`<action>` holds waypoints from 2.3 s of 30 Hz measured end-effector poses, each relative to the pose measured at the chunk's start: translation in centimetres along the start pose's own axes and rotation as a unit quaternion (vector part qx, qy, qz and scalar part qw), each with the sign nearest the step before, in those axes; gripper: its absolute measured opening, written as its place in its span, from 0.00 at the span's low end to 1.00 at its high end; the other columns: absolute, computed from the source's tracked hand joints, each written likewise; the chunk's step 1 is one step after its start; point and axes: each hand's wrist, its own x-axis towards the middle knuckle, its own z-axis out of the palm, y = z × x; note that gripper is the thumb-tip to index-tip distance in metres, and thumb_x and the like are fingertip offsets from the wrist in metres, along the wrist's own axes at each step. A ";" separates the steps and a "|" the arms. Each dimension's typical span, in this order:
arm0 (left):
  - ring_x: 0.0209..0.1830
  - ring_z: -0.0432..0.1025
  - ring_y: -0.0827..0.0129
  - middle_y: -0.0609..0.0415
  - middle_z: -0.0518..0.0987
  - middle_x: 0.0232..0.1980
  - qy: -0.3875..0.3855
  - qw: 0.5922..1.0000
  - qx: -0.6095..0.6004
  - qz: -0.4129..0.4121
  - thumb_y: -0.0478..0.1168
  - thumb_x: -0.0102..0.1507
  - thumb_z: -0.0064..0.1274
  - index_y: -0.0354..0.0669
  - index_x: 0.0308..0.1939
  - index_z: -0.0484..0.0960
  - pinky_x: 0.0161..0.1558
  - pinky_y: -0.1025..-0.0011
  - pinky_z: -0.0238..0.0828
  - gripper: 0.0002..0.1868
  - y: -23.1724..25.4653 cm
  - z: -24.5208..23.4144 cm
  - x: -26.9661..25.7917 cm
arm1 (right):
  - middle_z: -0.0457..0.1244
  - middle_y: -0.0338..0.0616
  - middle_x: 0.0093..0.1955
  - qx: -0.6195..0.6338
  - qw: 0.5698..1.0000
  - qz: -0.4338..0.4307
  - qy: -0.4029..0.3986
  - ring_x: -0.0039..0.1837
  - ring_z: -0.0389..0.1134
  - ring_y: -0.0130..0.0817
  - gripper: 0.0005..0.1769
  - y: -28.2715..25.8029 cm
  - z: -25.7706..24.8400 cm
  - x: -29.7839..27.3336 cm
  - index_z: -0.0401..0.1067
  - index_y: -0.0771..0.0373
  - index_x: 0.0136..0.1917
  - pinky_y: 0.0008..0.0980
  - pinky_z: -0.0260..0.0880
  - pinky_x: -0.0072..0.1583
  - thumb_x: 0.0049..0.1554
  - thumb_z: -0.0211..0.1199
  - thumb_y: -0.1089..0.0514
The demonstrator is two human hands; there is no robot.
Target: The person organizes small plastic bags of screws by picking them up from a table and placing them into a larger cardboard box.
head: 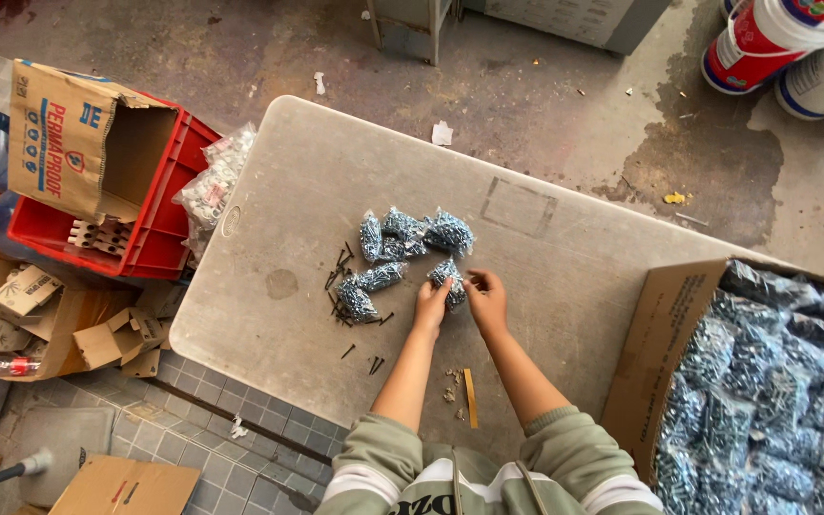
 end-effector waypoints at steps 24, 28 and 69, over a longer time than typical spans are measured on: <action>0.46 0.70 0.70 0.48 0.71 0.51 -0.396 0.907 0.086 0.113 0.28 0.53 0.64 0.41 0.70 0.62 0.43 0.71 0.80 0.43 -9.7 15.7 -19.5 | 0.63 0.65 0.39 -0.184 0.953 -0.137 0.197 0.47 0.65 0.66 0.20 2.6 -30.0 -12.7 0.70 0.65 0.47 0.55 0.64 0.46 0.62 0.56 0.44; 0.39 0.74 0.65 0.42 0.72 0.47 -0.400 0.902 0.139 0.082 0.33 0.54 0.66 0.44 0.71 0.59 0.30 0.67 0.82 0.44 -11.7 20.1 -23.1 | 0.64 0.72 0.45 -0.205 0.938 -0.141 0.241 0.49 0.64 0.71 0.24 3.9 -35.7 -14.4 0.68 0.75 0.59 0.61 0.63 0.50 0.63 0.53 0.49; 0.76 0.29 0.41 0.39 0.43 0.78 -0.170 0.519 0.626 0.557 0.42 0.53 0.38 0.35 0.74 0.49 0.59 0.28 0.12 0.44 -21.4 20.9 -29.3 | 0.63 0.49 0.58 -0.498 0.795 -0.298 0.178 0.54 0.67 0.48 0.27 10.2 -43.3 -13.7 0.63 0.55 0.70 0.41 0.67 0.45 0.58 0.50 0.49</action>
